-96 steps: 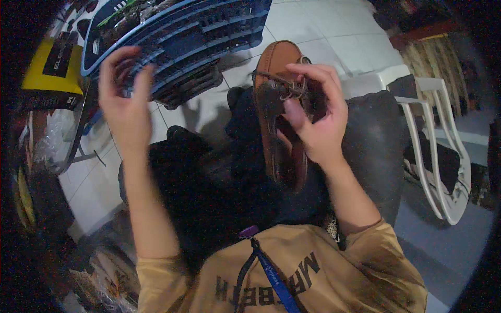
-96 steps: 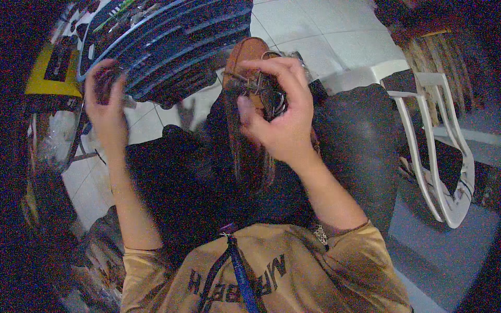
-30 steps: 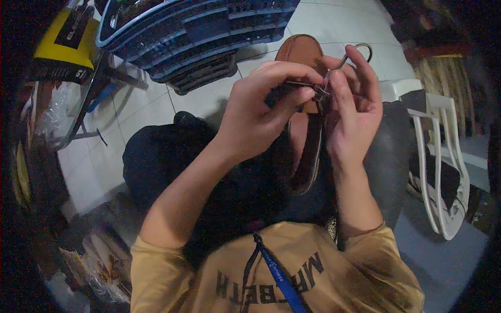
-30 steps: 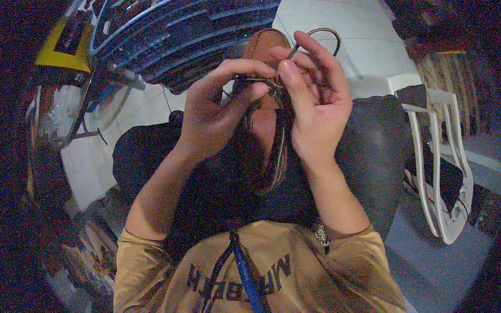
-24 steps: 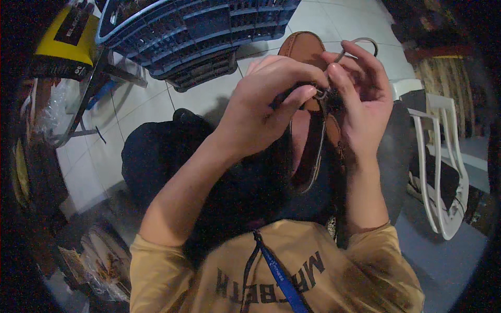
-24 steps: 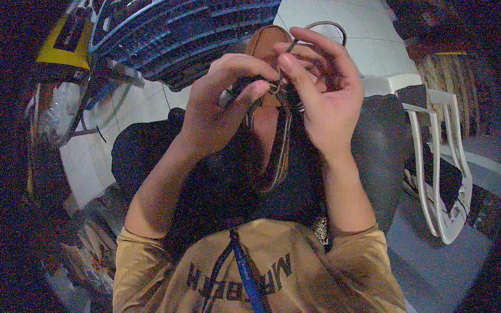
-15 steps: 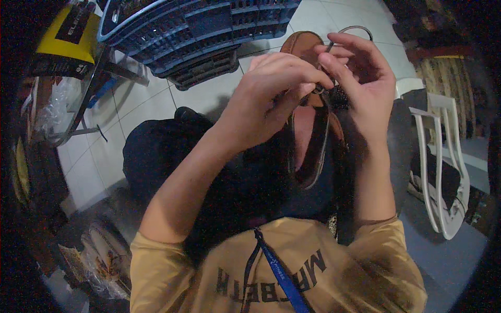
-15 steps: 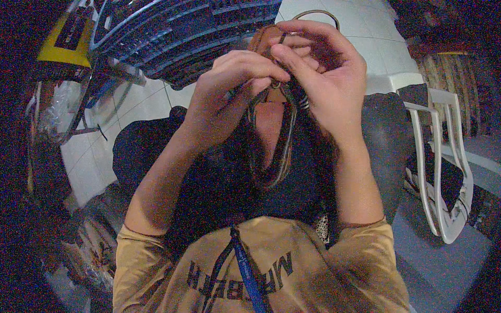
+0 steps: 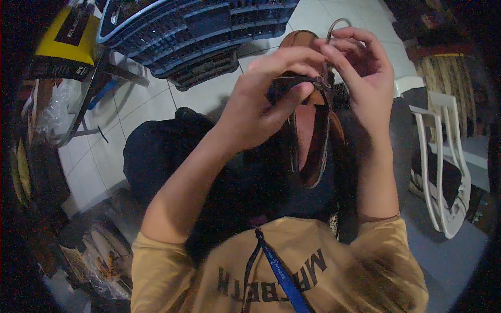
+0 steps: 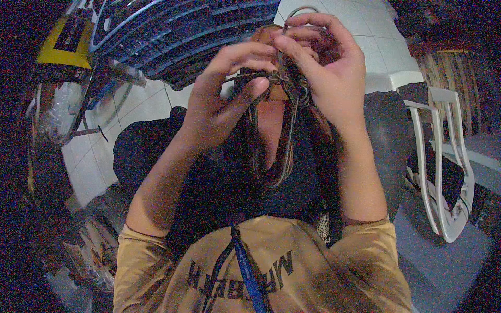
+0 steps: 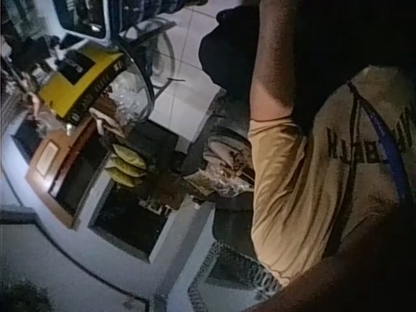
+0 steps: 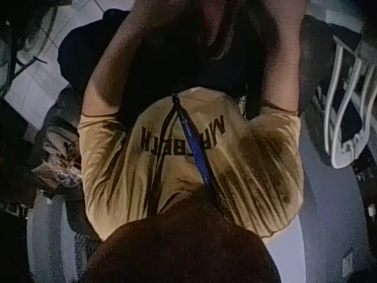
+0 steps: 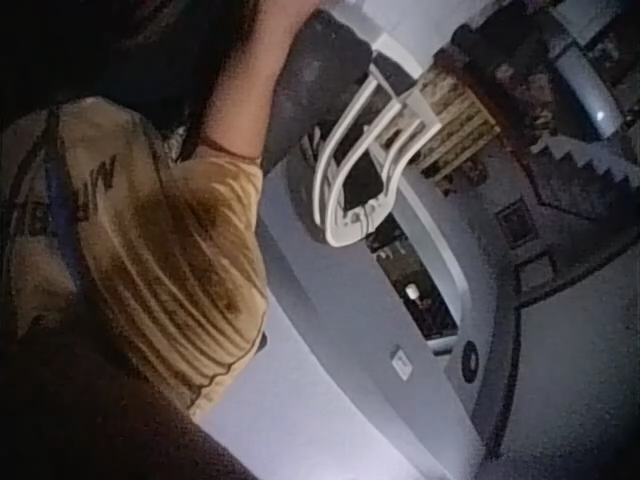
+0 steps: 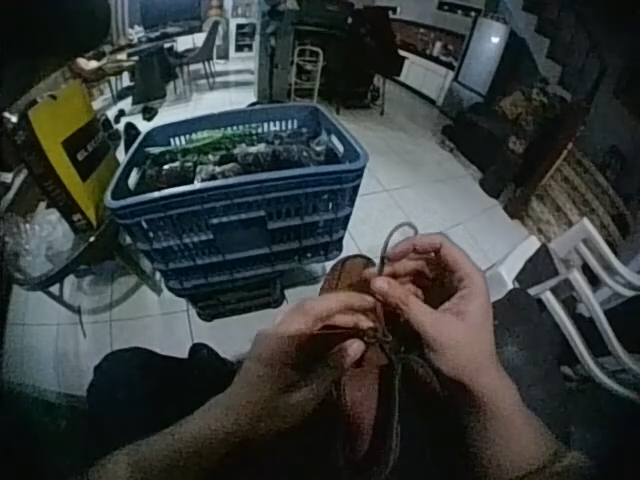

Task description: Insert and tie laces on a leather boat shoe.

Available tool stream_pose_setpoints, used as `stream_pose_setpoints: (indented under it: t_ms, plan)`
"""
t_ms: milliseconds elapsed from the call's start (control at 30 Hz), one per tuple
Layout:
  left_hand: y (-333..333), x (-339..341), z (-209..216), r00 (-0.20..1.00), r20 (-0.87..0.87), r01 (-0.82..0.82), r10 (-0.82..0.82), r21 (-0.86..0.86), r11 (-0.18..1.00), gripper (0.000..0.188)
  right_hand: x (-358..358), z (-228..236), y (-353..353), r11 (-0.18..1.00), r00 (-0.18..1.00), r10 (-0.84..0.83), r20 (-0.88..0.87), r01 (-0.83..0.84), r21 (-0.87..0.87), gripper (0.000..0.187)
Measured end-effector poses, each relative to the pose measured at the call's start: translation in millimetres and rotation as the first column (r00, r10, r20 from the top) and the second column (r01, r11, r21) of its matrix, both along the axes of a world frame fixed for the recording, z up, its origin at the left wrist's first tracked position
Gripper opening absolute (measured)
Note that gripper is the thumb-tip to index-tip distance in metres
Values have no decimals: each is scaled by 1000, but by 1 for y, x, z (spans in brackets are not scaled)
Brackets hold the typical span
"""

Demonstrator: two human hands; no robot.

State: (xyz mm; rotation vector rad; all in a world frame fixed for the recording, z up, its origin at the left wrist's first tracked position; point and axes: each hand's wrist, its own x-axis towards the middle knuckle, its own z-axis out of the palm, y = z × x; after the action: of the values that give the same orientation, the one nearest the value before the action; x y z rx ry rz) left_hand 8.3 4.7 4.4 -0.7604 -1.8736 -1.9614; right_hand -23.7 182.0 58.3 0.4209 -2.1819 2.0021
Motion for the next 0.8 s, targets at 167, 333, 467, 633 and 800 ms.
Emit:
stream_pose_setpoints:
  t_ms: [167,333,467,633,800]
  plan:
    - [-9,-2,6,1000,11,-22,24,-105,994,30,18,3,16,974,996,46,-80,-27,223,33]
    - [-12,-3,2,995,81,-51,59,-94,994,39,23,-2,17,865,907,175,-382,44,500,28]
    - [-17,-3,3,981,67,-166,180,-180,970,34,25,-1,9,893,928,101,-359,75,445,23]
    - [-19,-2,3,967,232,-77,102,-113,991,32,28,-2,-2,871,936,18,-352,158,465,17]
    - [-20,-5,-1,985,140,-85,103,-127,988,37,36,1,-10,898,972,-84,-217,168,407,14]
